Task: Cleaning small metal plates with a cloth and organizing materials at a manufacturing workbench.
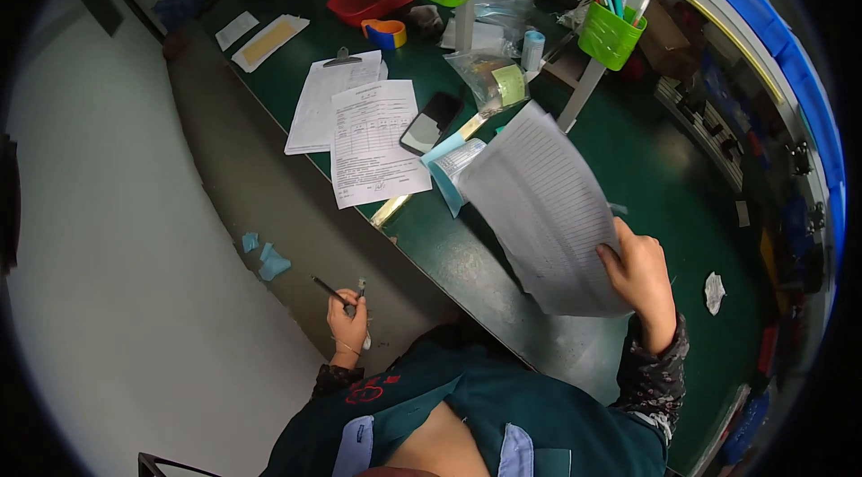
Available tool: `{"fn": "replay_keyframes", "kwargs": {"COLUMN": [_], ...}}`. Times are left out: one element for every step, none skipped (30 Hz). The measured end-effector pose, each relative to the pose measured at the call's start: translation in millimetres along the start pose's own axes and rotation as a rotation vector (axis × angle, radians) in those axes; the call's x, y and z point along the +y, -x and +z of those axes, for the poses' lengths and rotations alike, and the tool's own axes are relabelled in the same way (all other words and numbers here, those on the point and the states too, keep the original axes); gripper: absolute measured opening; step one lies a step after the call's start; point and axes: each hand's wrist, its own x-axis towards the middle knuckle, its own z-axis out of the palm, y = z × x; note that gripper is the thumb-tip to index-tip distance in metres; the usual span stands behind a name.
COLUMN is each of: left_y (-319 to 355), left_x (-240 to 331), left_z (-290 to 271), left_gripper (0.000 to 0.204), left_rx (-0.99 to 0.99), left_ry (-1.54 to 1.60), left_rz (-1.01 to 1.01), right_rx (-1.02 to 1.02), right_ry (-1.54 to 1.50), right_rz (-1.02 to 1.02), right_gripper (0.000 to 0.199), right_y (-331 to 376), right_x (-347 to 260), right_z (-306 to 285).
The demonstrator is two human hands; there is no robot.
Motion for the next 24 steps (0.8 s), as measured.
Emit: {"fn": "replay_keyframes", "kwargs": {"left_y": [-0.6, -3.9, -3.1, -3.8, -6.5, -9.0, -12.0, -15.5, -20.3, -26.2, -32.7, -37.3, -43.3, -50.7, -57.5, -63.1, -70.1, -77.9, -87.1, -99.9, -113.5, -129.5, -147.3, -167.3], "left_x": [-0.7, -0.8, -0.8, -0.1, 0.9, 2.4, 4.6, 7.6, 12.1, 17.8, 24.1, 28.8, 33.9, 37.2, 39.4, 41.0, 47.1, 52.8, 56.8, 61.3, 65.5, 67.8, 70.1, 72.5], "left_z": [-1.6, -2.0, -1.2, 0.3, 1.9, 4.1, 7.1, 10.4, 13.9, 17.4, 21.2, 26.7, 32.4, 35.9, 42.0, 46.1, 50.3, 54.8, 60.8, 66.1, 70.8, 75.0, 82.5, 90.4], "left_gripper": [0.019, 0.019, 0.019, 0.019, 0.018, 0.018, 0.018, 0.018, 0.018, 0.018, 0.018, 0.018, 0.018, 0.018, 0.019, 0.019, 0.019, 0.019, 0.019, 0.019, 0.018, 0.018, 0.017, 0.017], "left_rx": [0.029, 0.014, 0.024, 0.033, 0.034, 0.034, 0.047, 0.06, 0.056, 0.061, 0.066, 0.068, 0.072, 0.063, 0.056, 0.046, 0.015, -0.009, -0.03, -0.036, -0.072, -0.106, -0.123, -0.146], "left_ry": [0.012, 0.021, -0.005, -0.032, -0.051, -0.051, -0.045, -0.041, -0.044, -0.042, -0.041, -0.051, -0.03, -0.009, -0.013, -0.023, 0.041, 0.104, 0.175, 0.171, 0.245, 0.319, 0.401, 0.481], "left_rz": [-0.025, -0.013, -0.014, -0.014, 0.0, 0.002, -0.003, -0.008, -0.005, 0.024, 0.053, 0.05, 0.059, 0.071, 0.113, 0.11, 0.114, 0.116, 0.051, 0.048, 0.004, -0.041, -0.071, -0.098], "right_rx": [-0.033, -0.023, 0.027, 0.077, 0.078, 0.079, 0.123, 0.167, 0.142, 0.143, 0.111, 0.075, 0.127, 0.122, 0.102, 0.078, 0.053, 0.049, 0.092, 0.136, 0.086, 0.075, 0.072, 0.071], "right_ry": [0.203, 0.208, 0.26, 0.311, 0.207, 0.206, 0.128, 0.049, 0.153, 0.148, 0.102, 0.053, -0.044, -0.053, -0.16, -0.267, -0.285, -0.292, -0.421, -0.549, -0.543, -0.548, -0.514, -0.483], "right_rz": [0.068, 0.087, 0.07, 0.053, -0.024, -0.023, -0.041, -0.059, 0.044, 0.049, 0.073, 0.087, 0.065, 0.077, 0.148, 0.215, 0.298, 0.311, 0.373, 0.435, 0.448, 0.444, 0.482, 0.525], "right_gripper": [0.024, 0.024, 0.023, 0.022, 0.022, 0.022, 0.024, 0.026, 0.028, 0.028, 0.026, 0.023, 0.017, 0.017, 0.016, 0.015, 0.013, 0.013, 0.012, 0.011, 0.011, 0.011, 0.012, 0.013], "right_y": [-1.9, -0.4, -1.3, -2.3, -1.8, -2.5, -3.6, -5.0, -6.8, -4.6, -0.6, 1.8, 3.8, 8.2, 12.0, 16.7, 27.7, 33.5, 35.7, 38.4, 40.9, 41.6, 42.4, 44.8], "right_x": [-2.3, -3.7, -2.7, -1.9, -9.1, -6.0, -0.7, 6.2, 18.6, 27.2, 34.7, 44.6, 56.2, 63.4, 70.1, 76.7, 93.1, 93.5, 94.5, 94.0, 99.2, 96.7, 92.1, 85.5], "right_z": [1.3, -0.9, -2.7, -4.5, -16.5, -19.4, -22.2, -24.6, -25.5, -28.0, -29.4, -27.1, -22.5, -21.3, -21.0, -18.9, -14.0, -8.0, -2.7, 1.7, 5.0, 6.1, 3.6, 2.9]}}
